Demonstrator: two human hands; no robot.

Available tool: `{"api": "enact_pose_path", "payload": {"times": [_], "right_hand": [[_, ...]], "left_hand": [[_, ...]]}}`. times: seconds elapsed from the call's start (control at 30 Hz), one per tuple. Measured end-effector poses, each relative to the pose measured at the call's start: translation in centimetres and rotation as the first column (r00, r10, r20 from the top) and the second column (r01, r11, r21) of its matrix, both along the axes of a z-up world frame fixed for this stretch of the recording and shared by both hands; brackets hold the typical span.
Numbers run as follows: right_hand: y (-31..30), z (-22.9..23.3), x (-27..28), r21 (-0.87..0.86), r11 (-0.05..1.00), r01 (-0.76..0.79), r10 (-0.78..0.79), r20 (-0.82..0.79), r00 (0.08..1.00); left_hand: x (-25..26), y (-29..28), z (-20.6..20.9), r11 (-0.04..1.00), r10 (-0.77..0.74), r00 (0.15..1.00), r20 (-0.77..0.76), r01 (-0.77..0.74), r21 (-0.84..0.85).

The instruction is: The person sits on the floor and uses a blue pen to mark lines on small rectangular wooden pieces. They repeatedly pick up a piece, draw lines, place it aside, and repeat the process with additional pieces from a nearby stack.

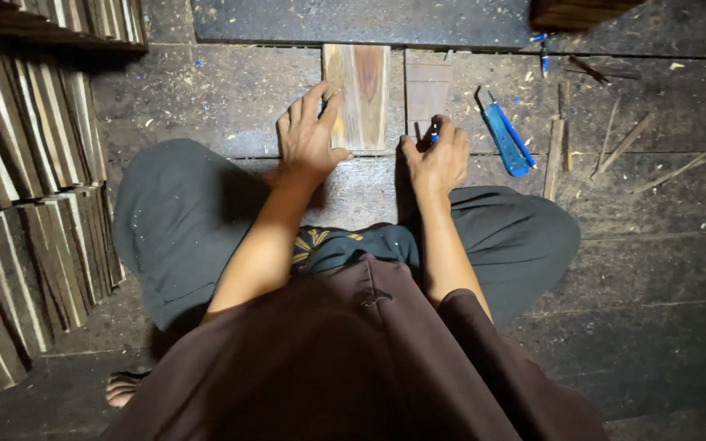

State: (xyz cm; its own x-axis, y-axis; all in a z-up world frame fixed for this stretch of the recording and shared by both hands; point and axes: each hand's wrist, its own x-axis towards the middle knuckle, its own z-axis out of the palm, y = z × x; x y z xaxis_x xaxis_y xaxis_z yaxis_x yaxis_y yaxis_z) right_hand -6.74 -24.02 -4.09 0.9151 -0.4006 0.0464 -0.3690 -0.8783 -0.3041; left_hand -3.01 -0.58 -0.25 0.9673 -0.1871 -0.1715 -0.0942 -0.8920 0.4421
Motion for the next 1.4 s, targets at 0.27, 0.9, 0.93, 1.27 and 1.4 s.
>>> {"api": "enact_pose_path", "payload": {"times": [0.27, 0.9, 0.93, 1.27, 1.4], "right_hand": [[4.4, 3.1, -1.5, 0.165, 0.982, -0.096, 0.044, 0.294, 0.955], [6.1, 1.2, -2.3, 0.336, 0.927, -0.164, 0.126, 0.132, 0.983], [6.2, 1.0, -2.2, 0.342, 0.925, -0.164, 0.118, 0.151, 0.981], [7.0, 1.6, -1.3, 0.306, 0.915, -0.264, 0.182, 0.272, 0.945], [6.2, 0.4, -1.3, 0.332, 0.901, -0.279, 0.195, 0.264, 0.945]], "left_hand": [[0.8, 2.0, -1.2, 0.989, 0.04, 0.995, -0.096, -0.053, -0.139], [0.1, 0.7, 0.0, 0.989, -0.019, 0.993, -0.119, 0.001, -0.147], [0.2, 0.8, 0.2, 0.988, -0.038, 0.991, -0.13, 0.017, -0.152], [1.3, 0.6, 0.0, 0.996, -0.091, 0.977, -0.194, 0.092, -0.007], [1.9, 1.4, 3.0, 0.995, -0.09, 0.963, -0.254, 0.074, -0.071]]}}
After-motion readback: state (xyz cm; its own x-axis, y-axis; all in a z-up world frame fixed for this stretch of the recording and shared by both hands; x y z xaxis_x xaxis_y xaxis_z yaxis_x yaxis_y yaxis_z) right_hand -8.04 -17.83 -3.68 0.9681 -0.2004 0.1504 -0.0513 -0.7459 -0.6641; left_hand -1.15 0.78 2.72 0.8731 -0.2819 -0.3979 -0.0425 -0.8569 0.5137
